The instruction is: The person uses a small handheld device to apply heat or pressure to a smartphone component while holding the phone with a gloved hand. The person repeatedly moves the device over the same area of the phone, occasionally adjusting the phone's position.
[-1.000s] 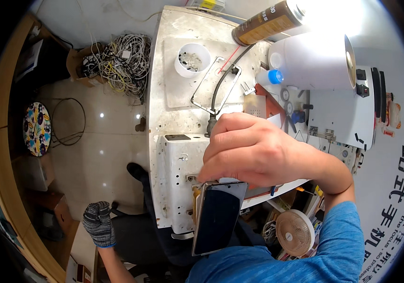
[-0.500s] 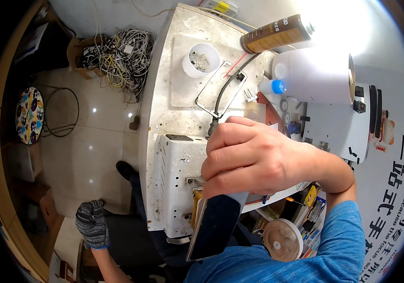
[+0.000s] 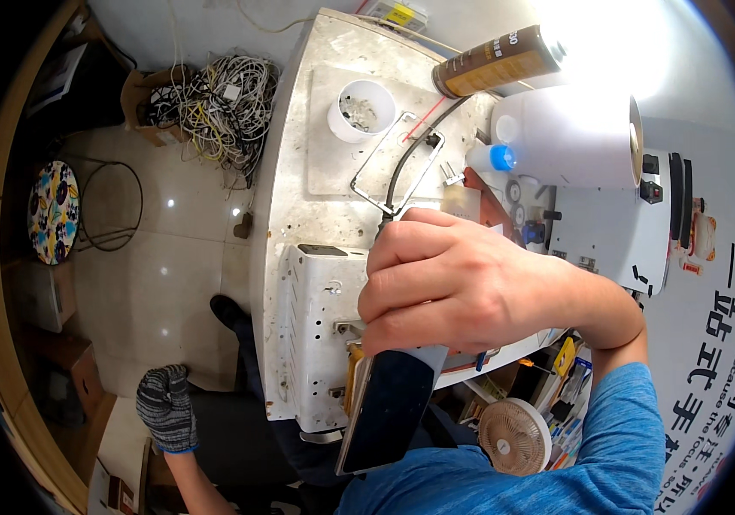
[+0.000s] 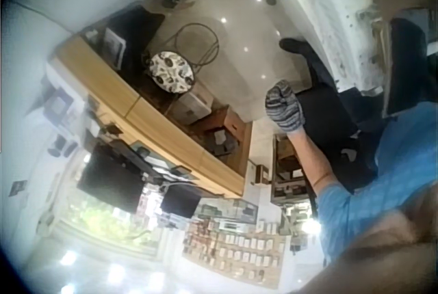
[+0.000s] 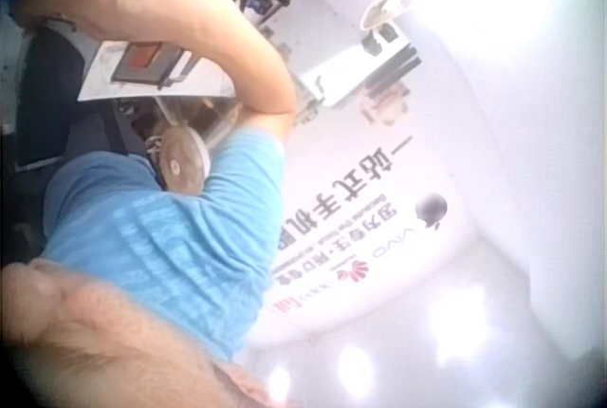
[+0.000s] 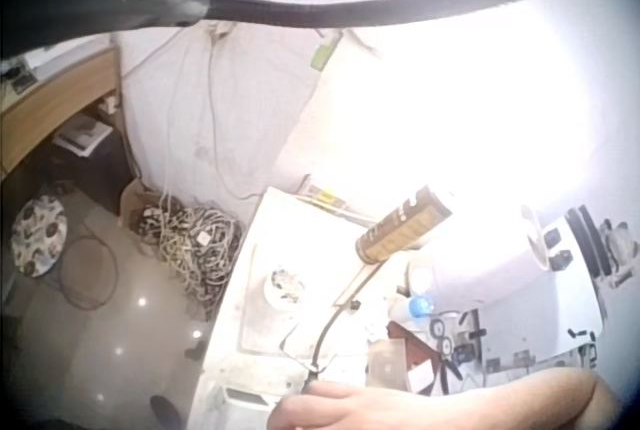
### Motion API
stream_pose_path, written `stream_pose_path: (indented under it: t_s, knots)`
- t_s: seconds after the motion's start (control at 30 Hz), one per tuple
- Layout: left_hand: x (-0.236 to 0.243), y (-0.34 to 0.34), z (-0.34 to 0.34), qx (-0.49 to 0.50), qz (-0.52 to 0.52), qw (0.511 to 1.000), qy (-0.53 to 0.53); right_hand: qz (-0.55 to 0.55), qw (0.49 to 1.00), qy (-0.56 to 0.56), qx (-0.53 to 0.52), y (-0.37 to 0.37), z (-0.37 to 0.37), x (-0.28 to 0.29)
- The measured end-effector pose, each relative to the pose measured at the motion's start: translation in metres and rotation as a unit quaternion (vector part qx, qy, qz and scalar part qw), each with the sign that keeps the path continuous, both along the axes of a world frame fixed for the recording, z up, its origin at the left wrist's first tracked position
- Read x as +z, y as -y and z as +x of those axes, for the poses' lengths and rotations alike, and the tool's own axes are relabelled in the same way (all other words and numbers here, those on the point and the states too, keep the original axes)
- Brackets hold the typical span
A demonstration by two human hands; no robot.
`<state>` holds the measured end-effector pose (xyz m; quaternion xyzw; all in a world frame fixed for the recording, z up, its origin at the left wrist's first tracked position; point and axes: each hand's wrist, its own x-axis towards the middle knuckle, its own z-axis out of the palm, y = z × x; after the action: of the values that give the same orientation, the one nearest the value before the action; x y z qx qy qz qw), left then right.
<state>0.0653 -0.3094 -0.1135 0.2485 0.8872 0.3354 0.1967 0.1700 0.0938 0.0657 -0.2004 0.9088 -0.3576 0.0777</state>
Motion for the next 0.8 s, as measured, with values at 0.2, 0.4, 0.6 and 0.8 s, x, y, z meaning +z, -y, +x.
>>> stream_pose_path:
  t_s: [0.2, 0.4, 0.6, 0.8]
  knots:
    - [0.001, -0.001, 0.000, -0.014, 0.002, 1.000, -0.018, 0.003, 1.000, -0.007, -0.002, -0.001, 0.001, 0.000]
    - [0.006, 0.007, 0.006, -0.005, 0.004, 1.000, -0.018, -0.009, 1.000, -0.018, 0.007, -0.002, 0.000, 0.000]
    - [0.021, 0.022, 0.027, -0.042, -0.093, 0.994, -0.038, -0.008, 1.000, -0.027, 0.007, 0.000, 0.000, 0.000]
    - [0.036, 0.036, 0.064, -0.054, -0.075, 0.992, -0.084, -0.013, 1.000, -0.026, 0.010, -0.001, 0.000, -0.001]
